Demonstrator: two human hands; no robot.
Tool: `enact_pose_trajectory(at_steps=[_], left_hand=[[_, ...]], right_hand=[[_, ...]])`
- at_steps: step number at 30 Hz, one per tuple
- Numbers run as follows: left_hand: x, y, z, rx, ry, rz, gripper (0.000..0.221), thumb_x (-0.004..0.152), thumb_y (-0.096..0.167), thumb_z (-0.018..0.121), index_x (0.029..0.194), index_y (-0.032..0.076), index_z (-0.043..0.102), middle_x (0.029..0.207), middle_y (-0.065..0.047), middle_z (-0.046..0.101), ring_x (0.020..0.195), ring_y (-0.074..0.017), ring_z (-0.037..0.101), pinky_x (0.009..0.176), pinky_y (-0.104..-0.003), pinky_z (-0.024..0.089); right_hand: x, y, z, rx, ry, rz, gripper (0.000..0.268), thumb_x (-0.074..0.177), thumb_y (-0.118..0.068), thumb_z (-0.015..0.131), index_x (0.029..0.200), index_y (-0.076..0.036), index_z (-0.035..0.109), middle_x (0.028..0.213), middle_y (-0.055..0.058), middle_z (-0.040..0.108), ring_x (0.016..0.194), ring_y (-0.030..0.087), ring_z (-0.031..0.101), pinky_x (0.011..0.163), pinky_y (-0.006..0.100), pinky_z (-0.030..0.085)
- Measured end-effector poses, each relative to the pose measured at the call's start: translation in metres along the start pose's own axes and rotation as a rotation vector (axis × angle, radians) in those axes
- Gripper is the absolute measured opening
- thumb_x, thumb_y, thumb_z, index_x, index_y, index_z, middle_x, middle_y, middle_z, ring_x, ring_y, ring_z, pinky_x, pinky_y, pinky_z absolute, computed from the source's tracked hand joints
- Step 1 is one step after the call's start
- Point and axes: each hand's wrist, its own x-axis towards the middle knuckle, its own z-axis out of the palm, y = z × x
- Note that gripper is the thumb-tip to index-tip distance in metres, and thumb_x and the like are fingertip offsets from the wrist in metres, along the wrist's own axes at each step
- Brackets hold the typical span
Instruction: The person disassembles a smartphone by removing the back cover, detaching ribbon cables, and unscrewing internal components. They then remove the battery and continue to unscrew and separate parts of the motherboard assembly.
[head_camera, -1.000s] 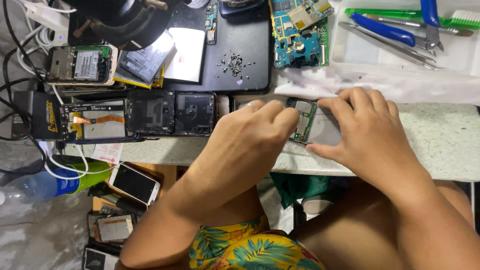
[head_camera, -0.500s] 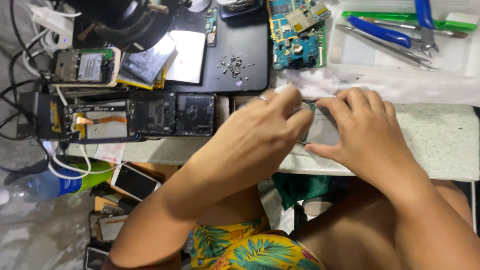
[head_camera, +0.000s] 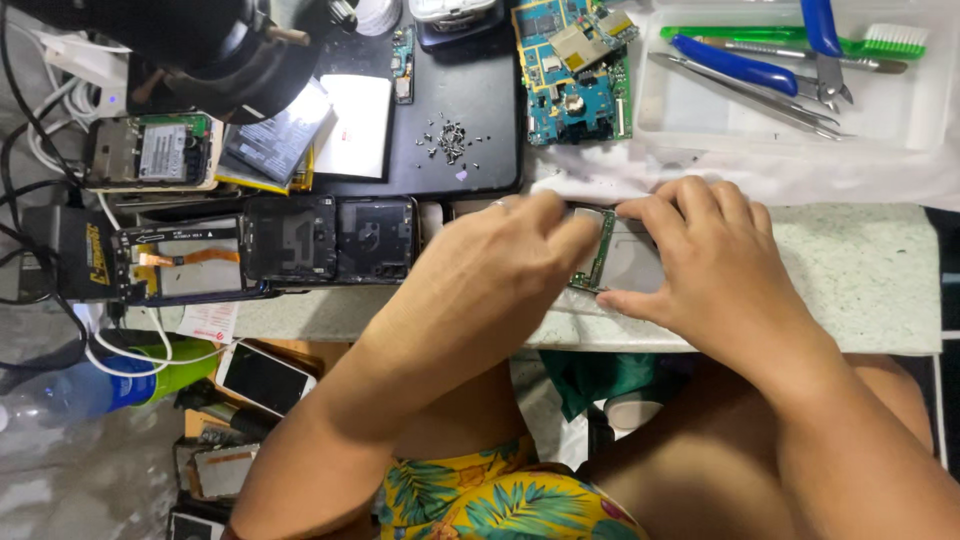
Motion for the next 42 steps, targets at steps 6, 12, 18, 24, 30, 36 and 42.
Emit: enact_pose_trajectory(at_steps=[6,12,18,24,30,36,42], left_hand=[[-0.009,0.003,-0.005,0.000,0.087,0.057,0.021,0.082,0.001,0.062,0.103,0.003,0.058,0.102,-0.016,0.060,0.090,-0.0331,0.065,0.077,-0.040,0.055],[-0.007,0.008,-0.005,0.033,0.108,-0.093,0.011,0.090,0.006,0.063,0.098,0.003,0.056,0.091,-0.013,0.059,0.079,-0.0321,0.064,0.067,-0.041,0.053],[-0.014,0.009,-0.005,0.002,0.102,-0.058,0.014,0.086,0.003,0.064,0.098,0.003,0.056,0.090,-0.013,0.057,0.074,-0.0296,0.063,0.063,-0.040,0.052],[-0.021,0.013,-0.006,-0.009,0.065,-0.066,0.020,0.087,0.002,0.060,0.107,0.004,0.059,0.093,-0.012,0.056,0.083,-0.0307,0.063,0.070,-0.041,0.052],[-0.018,0.015,-0.009,0.032,0.078,0.001,0.029,0.080,0.001,0.060,0.109,0.002,0.060,0.098,-0.014,0.058,0.092,-0.0321,0.062,0.076,-0.041,0.053],[-0.014,0.017,-0.004,0.063,-0.001,-0.114,0.019,0.086,0.005,0.062,0.105,0.005,0.059,0.093,-0.012,0.059,0.087,-0.0293,0.064,0.073,-0.040,0.053],[-0.017,0.020,-0.003,0.085,0.048,-0.129,0.019,0.087,0.003,0.063,0.105,0.005,0.058,0.091,-0.011,0.059,0.086,-0.0279,0.064,0.074,-0.041,0.053]], right_hand=[[0.009,-0.004,-0.027,-0.018,-0.015,-0.094,0.080,0.065,-0.055,0.080,0.132,-0.013,0.063,0.118,0.012,0.063,0.112,0.035,0.057,0.094,0.049,0.039],[0.029,-0.039,-0.027,-0.027,-0.157,-0.083,0.035,0.075,-0.028,0.077,0.106,-0.013,0.069,0.103,0.008,0.066,0.103,0.031,0.061,0.085,0.049,0.044],[0.032,-0.037,0.013,0.349,-0.018,-0.146,0.020,0.073,-0.016,0.075,0.090,-0.008,0.069,0.090,0.009,0.067,0.092,0.033,0.064,0.079,0.047,0.046],[0.033,-0.026,0.023,0.367,0.035,-0.118,0.010,0.074,-0.009,0.069,0.084,-0.010,0.071,0.085,0.006,0.068,0.084,0.032,0.064,0.077,0.045,0.046],[0.034,-0.025,0.022,0.354,0.014,-0.109,0.007,0.072,-0.009,0.069,0.080,-0.010,0.070,0.081,0.007,0.065,0.081,0.032,0.063,0.075,0.044,0.045],[0.034,-0.027,0.018,0.330,0.001,-0.150,0.010,0.077,-0.017,0.071,0.084,-0.010,0.068,0.086,0.007,0.065,0.084,0.031,0.063,0.077,0.045,0.045],[0.033,-0.026,0.021,0.312,0.001,-0.167,0.015,0.077,-0.018,0.072,0.086,-0.008,0.067,0.089,0.009,0.066,0.088,0.033,0.064,0.079,0.046,0.046]])
